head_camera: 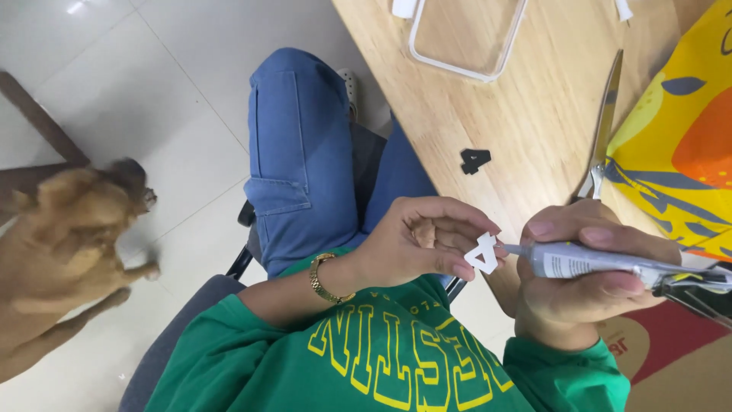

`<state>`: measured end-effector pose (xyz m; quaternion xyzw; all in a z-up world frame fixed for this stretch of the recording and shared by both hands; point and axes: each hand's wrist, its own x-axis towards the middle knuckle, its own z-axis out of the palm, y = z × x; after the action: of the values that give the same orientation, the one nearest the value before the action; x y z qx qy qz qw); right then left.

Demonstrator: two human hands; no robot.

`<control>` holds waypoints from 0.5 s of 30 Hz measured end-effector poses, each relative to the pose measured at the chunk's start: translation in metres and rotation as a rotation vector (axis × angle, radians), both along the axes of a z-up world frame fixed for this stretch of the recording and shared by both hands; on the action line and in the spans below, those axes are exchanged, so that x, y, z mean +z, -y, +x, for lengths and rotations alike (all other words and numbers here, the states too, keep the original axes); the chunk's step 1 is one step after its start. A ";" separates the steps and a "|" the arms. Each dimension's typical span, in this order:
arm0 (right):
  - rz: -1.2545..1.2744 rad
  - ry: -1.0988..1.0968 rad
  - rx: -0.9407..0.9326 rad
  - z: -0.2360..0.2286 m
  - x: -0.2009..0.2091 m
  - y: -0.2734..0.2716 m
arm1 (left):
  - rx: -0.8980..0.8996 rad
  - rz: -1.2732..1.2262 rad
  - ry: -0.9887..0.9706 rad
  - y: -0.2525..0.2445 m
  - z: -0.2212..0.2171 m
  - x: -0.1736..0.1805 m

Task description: Gluing small white cutouts and decorative emblems onto bases to create craft items.

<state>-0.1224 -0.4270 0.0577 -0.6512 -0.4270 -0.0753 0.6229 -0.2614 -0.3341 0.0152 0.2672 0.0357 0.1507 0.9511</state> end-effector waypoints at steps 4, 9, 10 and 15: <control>-0.009 0.061 0.040 0.002 -0.001 0.000 | 0.001 -0.040 -0.007 0.005 -0.001 -0.002; -0.050 -0.003 0.036 -0.006 0.002 0.000 | 0.020 -0.058 -0.002 0.007 -0.004 -0.004; -0.050 -0.039 0.019 -0.009 0.003 0.000 | 0.018 -0.062 -0.005 0.007 -0.004 -0.003; 0.002 0.030 -0.029 -0.013 0.006 -0.007 | -0.006 -0.055 -0.017 0.005 -0.005 0.001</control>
<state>-0.1354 -0.4195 0.0638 -0.6556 -0.4267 -0.0945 0.6157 -0.2669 -0.3392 0.0157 0.2423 0.0471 0.1446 0.9582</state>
